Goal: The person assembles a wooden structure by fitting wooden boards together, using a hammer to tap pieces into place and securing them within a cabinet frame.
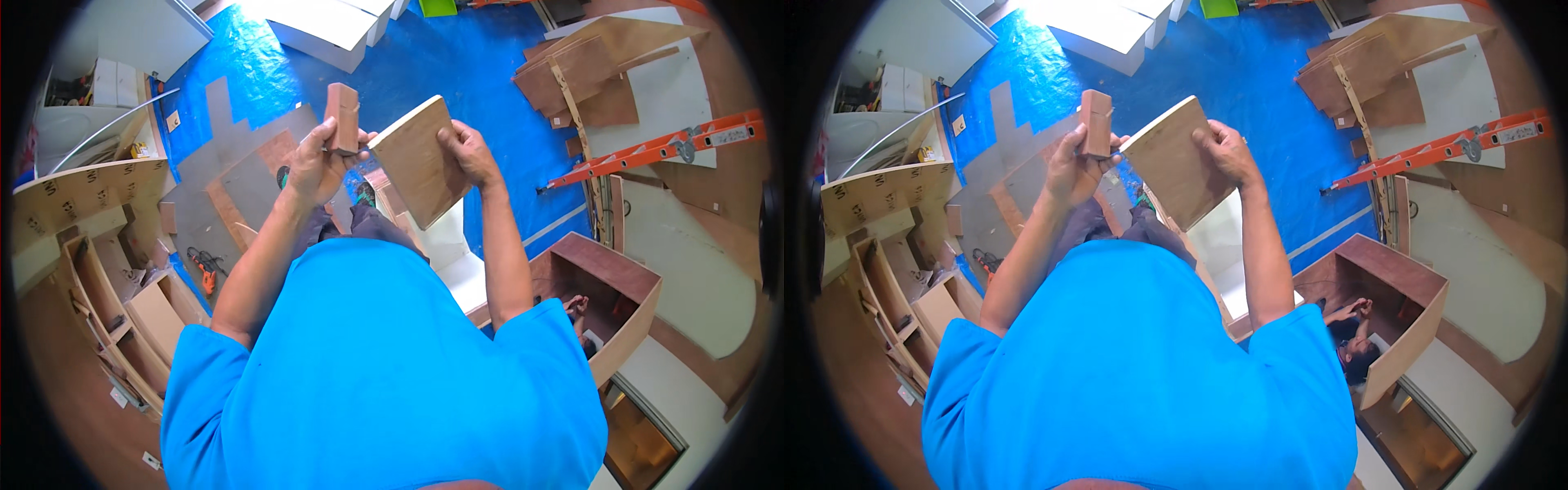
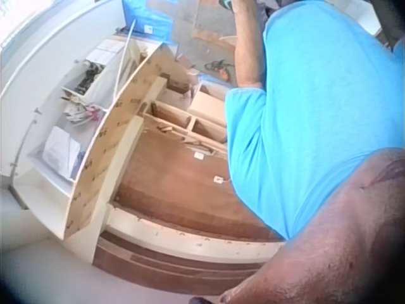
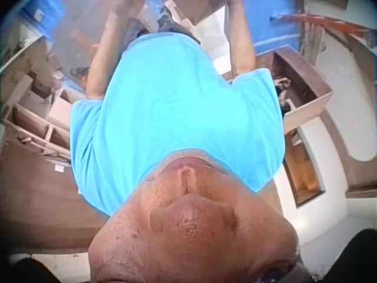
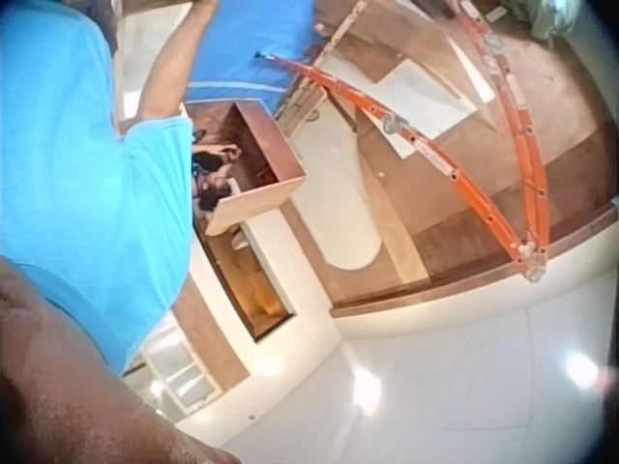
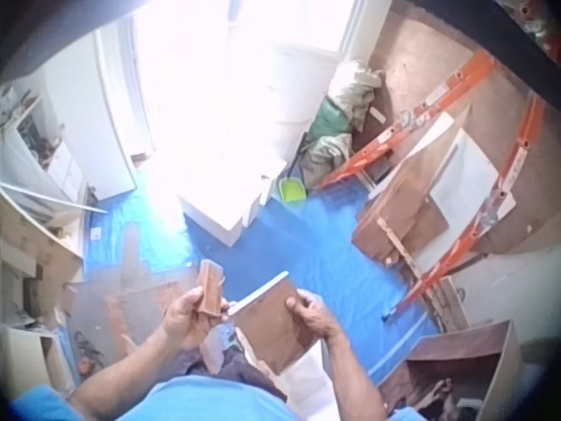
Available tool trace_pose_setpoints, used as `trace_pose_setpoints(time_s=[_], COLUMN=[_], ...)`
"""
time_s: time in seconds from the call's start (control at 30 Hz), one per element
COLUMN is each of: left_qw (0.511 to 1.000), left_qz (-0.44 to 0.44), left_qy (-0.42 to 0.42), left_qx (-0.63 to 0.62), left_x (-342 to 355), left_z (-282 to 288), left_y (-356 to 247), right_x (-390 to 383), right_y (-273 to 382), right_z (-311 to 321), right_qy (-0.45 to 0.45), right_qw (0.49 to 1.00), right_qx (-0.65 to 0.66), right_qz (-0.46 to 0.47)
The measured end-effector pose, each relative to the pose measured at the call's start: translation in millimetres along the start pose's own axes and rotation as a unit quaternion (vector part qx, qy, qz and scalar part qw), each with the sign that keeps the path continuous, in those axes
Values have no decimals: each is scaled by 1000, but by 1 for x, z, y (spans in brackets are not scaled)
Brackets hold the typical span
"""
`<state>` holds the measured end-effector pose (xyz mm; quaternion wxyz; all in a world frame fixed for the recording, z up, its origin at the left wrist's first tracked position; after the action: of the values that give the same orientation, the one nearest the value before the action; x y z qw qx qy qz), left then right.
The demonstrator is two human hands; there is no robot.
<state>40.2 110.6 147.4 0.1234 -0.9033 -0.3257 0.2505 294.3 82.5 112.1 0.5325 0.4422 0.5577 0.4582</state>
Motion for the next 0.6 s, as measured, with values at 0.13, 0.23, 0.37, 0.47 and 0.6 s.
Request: trace_pose_setpoints(time_s=[0.13,0.23,0.37,0.47,0.6], left_qw=[989,921,796,825,780], left_qz=[33,77,-51,98,-22], left_qy=[-62,-173,-197,-206,-208], left_qx=[127,341,570,517,590], left_x=[-23,-67,-99,-106,-84], left_z=[-4,-16,-34,-22,-5], left_y=[11,2,-9,12,10], right_x=[-1,-14,-29,-38,-38], right_y=[-26,-29,-18,-17,-6], right_z=[-17,-39,-74,-91,-97], right_qy=[18,-16,-17,28,35], right_qw=[997,992,982,976,955], right_qx=[-71,-128,-187,-215,-296], right_qz=[-24,-11,17,0,0])
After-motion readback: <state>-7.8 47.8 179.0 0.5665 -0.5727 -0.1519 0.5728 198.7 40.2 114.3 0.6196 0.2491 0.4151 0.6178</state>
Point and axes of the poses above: each hand's wrist, its own x-axis towards the middle knuckle, its own z-axis out of the back of the hand, y = z × x, the point moved 10 cm from there along x, towards the middle knuckle, and after that the axes turned 11 degrees about z, right-handed, at the moved point
